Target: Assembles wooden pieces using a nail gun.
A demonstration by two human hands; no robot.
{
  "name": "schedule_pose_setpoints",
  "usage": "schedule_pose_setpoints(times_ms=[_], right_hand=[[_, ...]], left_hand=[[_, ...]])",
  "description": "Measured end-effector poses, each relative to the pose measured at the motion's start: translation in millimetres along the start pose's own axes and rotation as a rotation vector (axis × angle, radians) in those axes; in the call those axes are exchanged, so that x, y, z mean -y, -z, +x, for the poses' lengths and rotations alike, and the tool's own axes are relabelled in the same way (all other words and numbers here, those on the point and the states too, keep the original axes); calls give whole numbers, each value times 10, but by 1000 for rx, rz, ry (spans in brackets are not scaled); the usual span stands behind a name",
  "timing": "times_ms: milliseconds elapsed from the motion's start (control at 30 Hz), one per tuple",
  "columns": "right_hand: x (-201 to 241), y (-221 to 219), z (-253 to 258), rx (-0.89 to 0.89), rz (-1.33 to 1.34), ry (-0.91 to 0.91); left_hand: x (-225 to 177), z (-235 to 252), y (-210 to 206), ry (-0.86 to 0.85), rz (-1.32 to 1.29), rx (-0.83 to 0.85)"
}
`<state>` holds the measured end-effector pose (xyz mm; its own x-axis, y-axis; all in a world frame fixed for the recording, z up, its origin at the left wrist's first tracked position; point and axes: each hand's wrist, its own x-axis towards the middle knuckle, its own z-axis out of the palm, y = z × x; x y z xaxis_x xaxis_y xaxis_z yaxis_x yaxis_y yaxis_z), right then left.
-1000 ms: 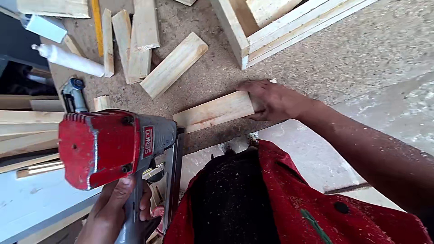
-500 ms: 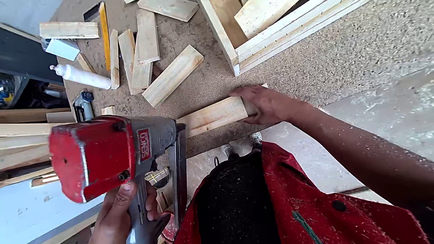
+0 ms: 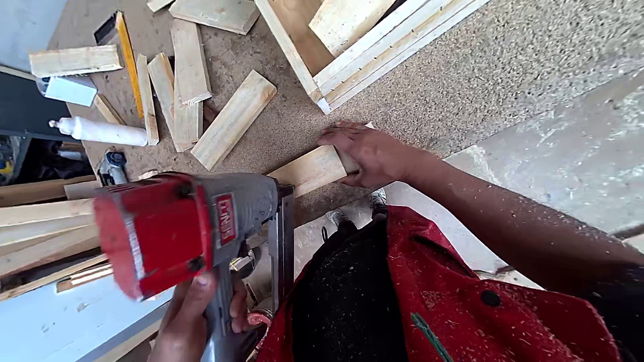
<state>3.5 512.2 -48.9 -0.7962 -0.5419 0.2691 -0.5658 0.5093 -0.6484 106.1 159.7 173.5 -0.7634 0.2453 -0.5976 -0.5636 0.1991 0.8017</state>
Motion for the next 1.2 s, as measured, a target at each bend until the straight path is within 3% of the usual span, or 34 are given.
schedule_pose_setpoints(times_ms=[167,400,600,833,1000,1133,1200], right_hand=[[2,-32,-10,-33,-7,9],[10,-1,-12,-19,-6,-43],[32,8,6,2,10,-78],[-11,-17,23,-2,14,-55],[9,30,-46,-20,7,-54],[-4,-41,-22,-63,-81,-8],[-72,-119,-25,-75,-122,4]], left_hand=[[-126,54,-70,46,124,-4],[-325,403,-362,-71,223,56],[-439,469,-389,2,239,82],[-286,471,-342,0,237,118],[-165,303,-188,-173,511,-103],[-151,367,-27,-135,947,-597],[-82,628,184,-75,1037,-699]])
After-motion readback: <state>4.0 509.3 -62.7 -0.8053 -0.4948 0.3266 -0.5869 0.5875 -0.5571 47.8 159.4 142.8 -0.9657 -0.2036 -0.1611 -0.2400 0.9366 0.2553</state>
